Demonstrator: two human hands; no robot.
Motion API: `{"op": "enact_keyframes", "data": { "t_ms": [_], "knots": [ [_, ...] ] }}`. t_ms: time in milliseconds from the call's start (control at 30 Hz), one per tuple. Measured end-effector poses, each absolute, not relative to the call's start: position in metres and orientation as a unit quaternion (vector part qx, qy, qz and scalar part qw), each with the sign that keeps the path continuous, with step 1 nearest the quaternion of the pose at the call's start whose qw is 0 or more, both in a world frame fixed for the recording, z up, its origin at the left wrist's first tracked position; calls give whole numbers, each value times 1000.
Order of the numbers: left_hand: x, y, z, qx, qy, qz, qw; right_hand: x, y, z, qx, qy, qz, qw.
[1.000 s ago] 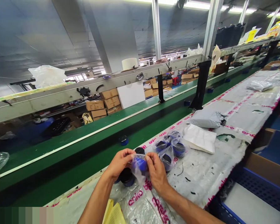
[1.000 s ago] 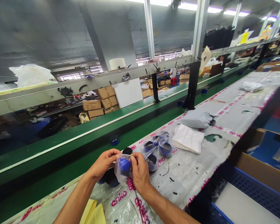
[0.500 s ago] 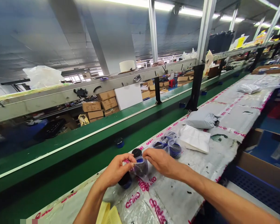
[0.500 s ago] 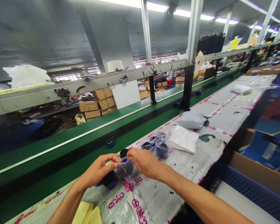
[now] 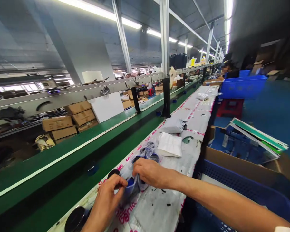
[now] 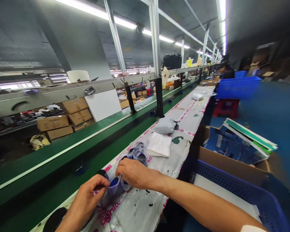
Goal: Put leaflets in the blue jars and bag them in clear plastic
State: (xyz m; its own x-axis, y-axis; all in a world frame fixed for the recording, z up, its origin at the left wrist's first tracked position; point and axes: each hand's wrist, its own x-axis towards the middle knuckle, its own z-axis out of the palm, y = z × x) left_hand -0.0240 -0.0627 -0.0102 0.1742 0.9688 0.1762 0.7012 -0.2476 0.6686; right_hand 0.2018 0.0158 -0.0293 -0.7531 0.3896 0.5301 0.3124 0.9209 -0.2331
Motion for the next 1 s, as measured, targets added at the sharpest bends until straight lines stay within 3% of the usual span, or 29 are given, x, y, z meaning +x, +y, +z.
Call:
{"op": "enact_keyframes", "data": {
  "t_ms": [100,167,267,567,1000],
  "knots": [
    [-21,-65,-13,726,575,306,221,236,21,-29,-323,-882,-1,343],
    [-20,-67,-13,709,583,320,235,265,30,-31,-455,-836,-71,298],
    [-21,-70,-8,670,596,356,264,302,46,-42,-533,-807,-112,228],
    [-29,-78,-3,606,639,374,291,312,68,-82,-563,-809,-135,102],
    [-27,-89,-2,623,634,341,308,306,66,-74,-574,-809,-80,100]
  ]
}}
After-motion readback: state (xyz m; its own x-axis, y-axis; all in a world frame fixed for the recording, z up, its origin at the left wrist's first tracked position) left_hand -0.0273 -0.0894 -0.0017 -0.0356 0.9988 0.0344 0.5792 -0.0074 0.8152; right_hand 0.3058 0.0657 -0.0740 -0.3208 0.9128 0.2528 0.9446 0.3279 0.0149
